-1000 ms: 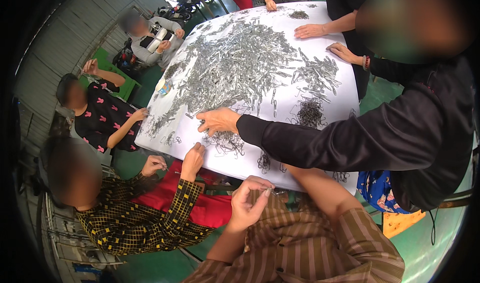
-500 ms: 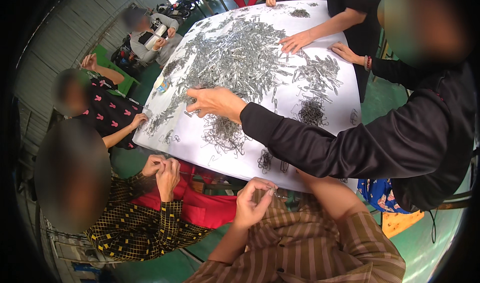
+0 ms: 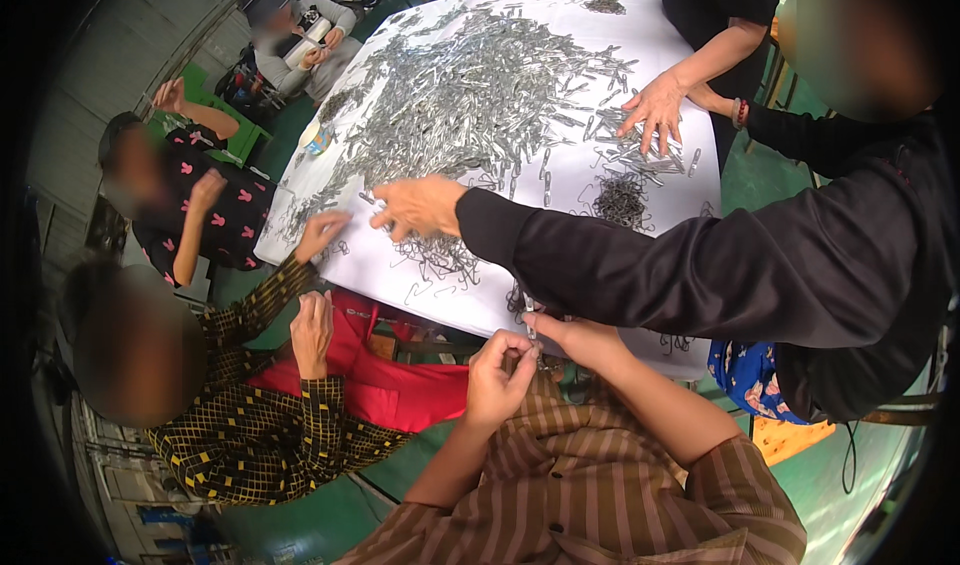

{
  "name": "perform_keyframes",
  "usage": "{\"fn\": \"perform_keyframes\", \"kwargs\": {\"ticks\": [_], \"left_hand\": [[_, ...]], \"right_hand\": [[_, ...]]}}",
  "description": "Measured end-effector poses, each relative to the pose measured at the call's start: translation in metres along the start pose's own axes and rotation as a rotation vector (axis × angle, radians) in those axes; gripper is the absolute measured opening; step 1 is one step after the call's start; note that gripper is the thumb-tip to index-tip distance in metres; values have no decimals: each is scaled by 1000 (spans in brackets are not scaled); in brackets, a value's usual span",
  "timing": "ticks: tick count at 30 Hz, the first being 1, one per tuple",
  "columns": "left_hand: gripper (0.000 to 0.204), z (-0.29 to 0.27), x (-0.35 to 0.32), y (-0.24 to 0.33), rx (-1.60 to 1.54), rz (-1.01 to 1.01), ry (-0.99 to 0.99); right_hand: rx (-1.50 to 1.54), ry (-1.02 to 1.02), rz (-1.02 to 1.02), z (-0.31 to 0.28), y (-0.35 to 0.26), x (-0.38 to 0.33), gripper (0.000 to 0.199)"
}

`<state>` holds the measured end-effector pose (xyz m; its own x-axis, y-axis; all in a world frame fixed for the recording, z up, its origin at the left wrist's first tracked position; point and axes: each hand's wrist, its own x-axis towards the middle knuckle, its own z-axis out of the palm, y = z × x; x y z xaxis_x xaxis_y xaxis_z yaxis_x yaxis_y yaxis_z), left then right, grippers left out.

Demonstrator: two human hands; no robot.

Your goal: The person assembles small metallic decorative items at a table with others. They pick up individual pieces, connect them together, and place the assembled units on a hanging rack to the left.

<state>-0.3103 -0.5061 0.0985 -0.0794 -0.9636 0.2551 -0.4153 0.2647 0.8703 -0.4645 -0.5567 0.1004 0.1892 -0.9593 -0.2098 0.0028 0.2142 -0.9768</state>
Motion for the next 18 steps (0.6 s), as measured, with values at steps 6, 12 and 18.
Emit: {"fn": "perform_keyframes", "kwargs": {"ticks": [6,12,18], "left_hand": [[11,4,1,-3,38,39,-7],[14,-14,3,-6,33,67,-144],[14,-59,25,-76,378,-127,220]], "right_hand": [[40,138,-191,9,4,-17,15],[-166,144,-442,12,-7,-26,10],[-211,114,-477,9,-14,-40,9]]}}
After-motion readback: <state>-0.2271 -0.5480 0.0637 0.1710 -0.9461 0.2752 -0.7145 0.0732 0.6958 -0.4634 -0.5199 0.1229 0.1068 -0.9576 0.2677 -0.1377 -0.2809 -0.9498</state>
